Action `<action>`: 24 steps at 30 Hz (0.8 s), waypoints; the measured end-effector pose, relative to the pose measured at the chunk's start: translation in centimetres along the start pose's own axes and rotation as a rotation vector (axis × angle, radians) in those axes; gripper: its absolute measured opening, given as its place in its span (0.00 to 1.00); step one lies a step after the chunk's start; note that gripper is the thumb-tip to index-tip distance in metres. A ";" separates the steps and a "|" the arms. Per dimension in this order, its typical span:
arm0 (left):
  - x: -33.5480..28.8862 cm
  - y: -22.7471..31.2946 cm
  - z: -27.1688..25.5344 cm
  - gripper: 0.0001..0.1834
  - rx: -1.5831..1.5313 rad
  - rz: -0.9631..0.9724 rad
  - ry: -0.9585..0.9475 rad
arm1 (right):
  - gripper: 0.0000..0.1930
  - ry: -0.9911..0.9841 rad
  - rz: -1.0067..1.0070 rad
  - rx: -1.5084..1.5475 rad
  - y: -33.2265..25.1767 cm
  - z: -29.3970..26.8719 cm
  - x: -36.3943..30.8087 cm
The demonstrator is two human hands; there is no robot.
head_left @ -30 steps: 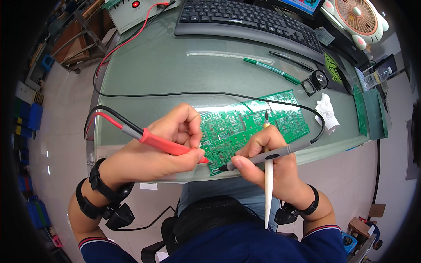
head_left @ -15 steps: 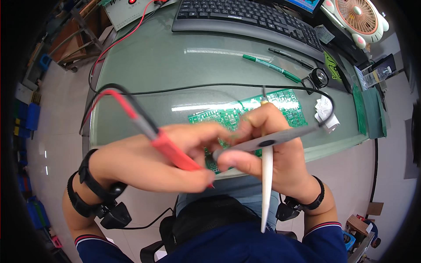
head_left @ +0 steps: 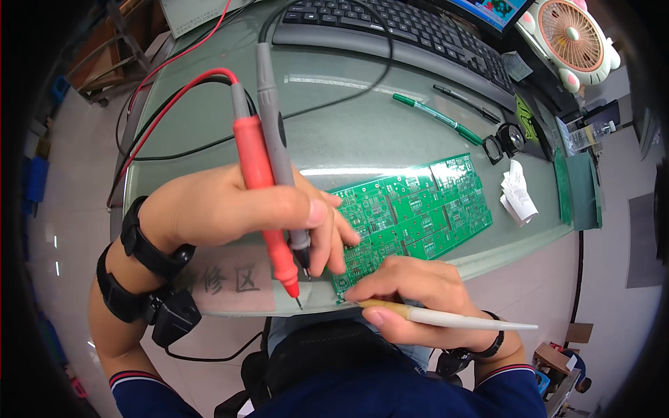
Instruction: Testing and marking a circuit board using probes and a marker at an electronics workstation.
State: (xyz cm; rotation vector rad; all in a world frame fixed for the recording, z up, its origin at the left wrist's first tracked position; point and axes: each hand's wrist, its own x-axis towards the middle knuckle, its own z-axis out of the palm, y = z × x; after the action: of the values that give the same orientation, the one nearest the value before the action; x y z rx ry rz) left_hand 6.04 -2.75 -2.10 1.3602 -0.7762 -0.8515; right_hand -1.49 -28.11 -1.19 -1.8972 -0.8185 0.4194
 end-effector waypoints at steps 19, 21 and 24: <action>-0.2 0.1 0.3 0.21 0.142 -0.093 -0.012 | 0.10 0.192 -0.051 -0.043 1.4 1.6 -0.1; -0.1 0.0 0.3 0.20 0.132 -0.088 -0.012 | 0.10 0.196 -0.054 -0.065 1.4 1.6 0.2; -0.4 0.6 0.7 0.20 0.110 -0.140 0.016 | 0.11 0.192 -0.073 -0.092 1.1 1.9 0.3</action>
State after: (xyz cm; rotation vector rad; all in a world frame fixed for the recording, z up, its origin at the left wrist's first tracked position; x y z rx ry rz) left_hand 5.24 -2.71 -1.45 1.5313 -0.7308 -0.9168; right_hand -2.03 -26.98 -3.00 -1.9510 -0.7866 0.1541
